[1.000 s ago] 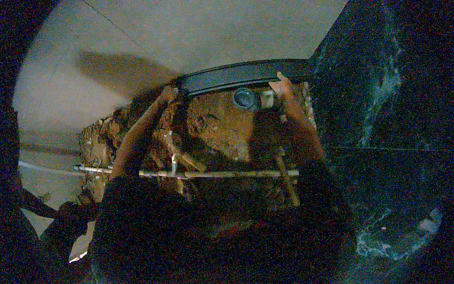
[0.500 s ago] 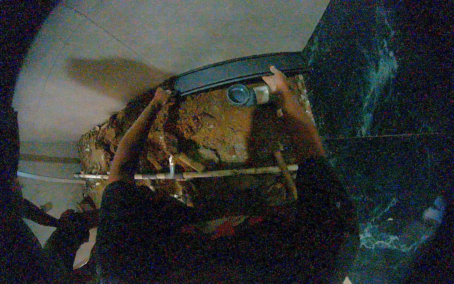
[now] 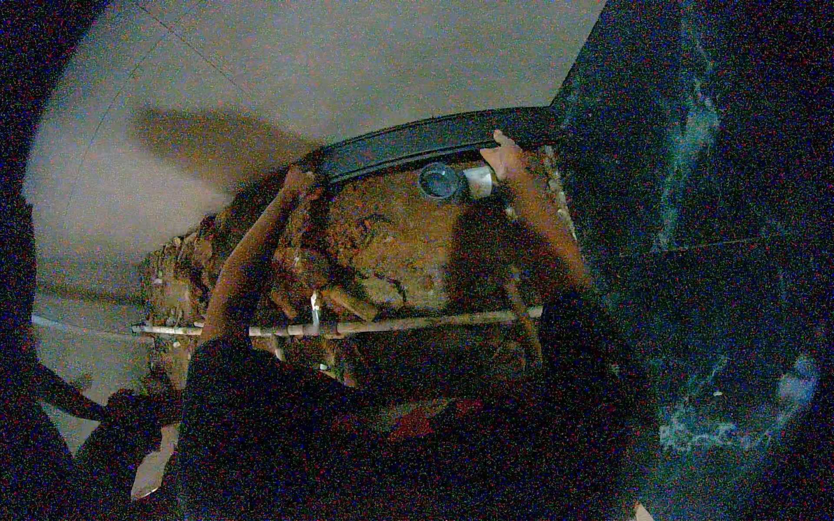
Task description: The person positions a long black drain frame into a channel in the dirt, then adjusts a PVC pipe elbow and connects it to a vertical pipe section using a hammer and by hand.
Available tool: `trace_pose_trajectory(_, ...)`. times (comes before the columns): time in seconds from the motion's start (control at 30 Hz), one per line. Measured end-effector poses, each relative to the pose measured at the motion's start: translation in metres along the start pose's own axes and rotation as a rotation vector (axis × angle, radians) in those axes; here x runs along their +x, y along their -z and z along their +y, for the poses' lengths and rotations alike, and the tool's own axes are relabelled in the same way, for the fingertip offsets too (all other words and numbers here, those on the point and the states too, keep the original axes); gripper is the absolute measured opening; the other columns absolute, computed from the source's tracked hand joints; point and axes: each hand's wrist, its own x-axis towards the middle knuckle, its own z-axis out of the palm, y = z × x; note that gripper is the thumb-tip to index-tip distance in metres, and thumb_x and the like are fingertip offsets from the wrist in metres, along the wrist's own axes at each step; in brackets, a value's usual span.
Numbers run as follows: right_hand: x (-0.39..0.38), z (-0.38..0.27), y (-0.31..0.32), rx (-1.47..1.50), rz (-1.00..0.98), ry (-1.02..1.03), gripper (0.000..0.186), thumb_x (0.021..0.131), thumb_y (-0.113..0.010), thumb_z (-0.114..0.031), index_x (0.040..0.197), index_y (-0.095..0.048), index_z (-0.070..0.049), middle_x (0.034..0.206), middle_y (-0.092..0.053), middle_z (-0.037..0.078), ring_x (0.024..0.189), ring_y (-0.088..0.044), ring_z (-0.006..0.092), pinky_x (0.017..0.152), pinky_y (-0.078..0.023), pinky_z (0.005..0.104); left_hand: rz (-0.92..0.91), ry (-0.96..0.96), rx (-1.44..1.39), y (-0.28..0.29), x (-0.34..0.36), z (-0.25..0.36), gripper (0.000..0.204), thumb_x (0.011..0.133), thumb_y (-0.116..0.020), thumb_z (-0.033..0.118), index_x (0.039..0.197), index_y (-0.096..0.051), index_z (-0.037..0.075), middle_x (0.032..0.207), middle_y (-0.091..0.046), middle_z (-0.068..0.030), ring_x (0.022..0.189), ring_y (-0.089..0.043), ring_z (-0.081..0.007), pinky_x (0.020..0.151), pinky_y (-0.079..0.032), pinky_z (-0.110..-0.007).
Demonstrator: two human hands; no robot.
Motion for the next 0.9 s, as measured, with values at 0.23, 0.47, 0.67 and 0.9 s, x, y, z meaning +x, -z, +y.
trace_pose_trajectory(0.23,0.011,0.007,0.003,-0.214,0.125,0.071,0.033,0.088,-0.063,-0.025,0.104,-0.054,0.002,0.1,-0.06,0.019,0.089,-0.062,0.03,0.085,-0.054,0.0388,-0.079,-0.013,-0.055,-0.01,-0.005,-0.018,0.03,0.077,-0.057,0.042,0.078,-0.067,0.014,0.068,-0.066,-0.0039,0.06,-0.063,-0.0242,0.058,-0.053,-0.039)
trace_pose_trajectory(0.47,0.005,0.004,-0.021,-0.013,0.13,0.018,0.031,0.089,-0.062,-0.024,0.105,-0.054,0.001,0.102,-0.061,0.017,0.092,-0.062,0.0293,0.084,-0.054,0.0387,0.255,0.221,-0.315,-0.007,-0.017,-0.022,0.043,0.075,-0.061,0.046,0.1,-0.064,0.011,0.087,-0.067,-0.0104,0.074,-0.063,-0.0304,0.065,-0.054,-0.041)
trace_pose_trajectory(0.67,-0.017,0.002,-0.034,0.034,0.138,-0.023,0.03,0.09,-0.06,-0.024,0.106,-0.054,0.001,0.105,-0.061,0.016,0.095,-0.062,0.0276,0.085,-0.053,0.0377,0.044,0.491,-0.655,0.024,-0.016,0.015,0.041,0.079,-0.059,0.042,0.101,-0.063,0.009,0.084,-0.067,-0.0131,0.075,-0.065,-0.0316,0.067,-0.054,-0.042)
trace_pose_trajectory(0.9,0.009,0.013,-0.018,-0.005,0.183,-0.024,0.03,0.091,-0.058,-0.024,0.107,-0.054,0.0,0.102,-0.061,0.016,0.094,-0.062,0.0273,0.084,-0.054,0.0372,0.054,0.565,-0.571,0.053,-0.024,0.021,0.038,0.083,-0.056,0.037,0.103,-0.063,0.006,0.081,-0.066,-0.0162,0.077,-0.066,-0.033,0.069,-0.055,-0.043)
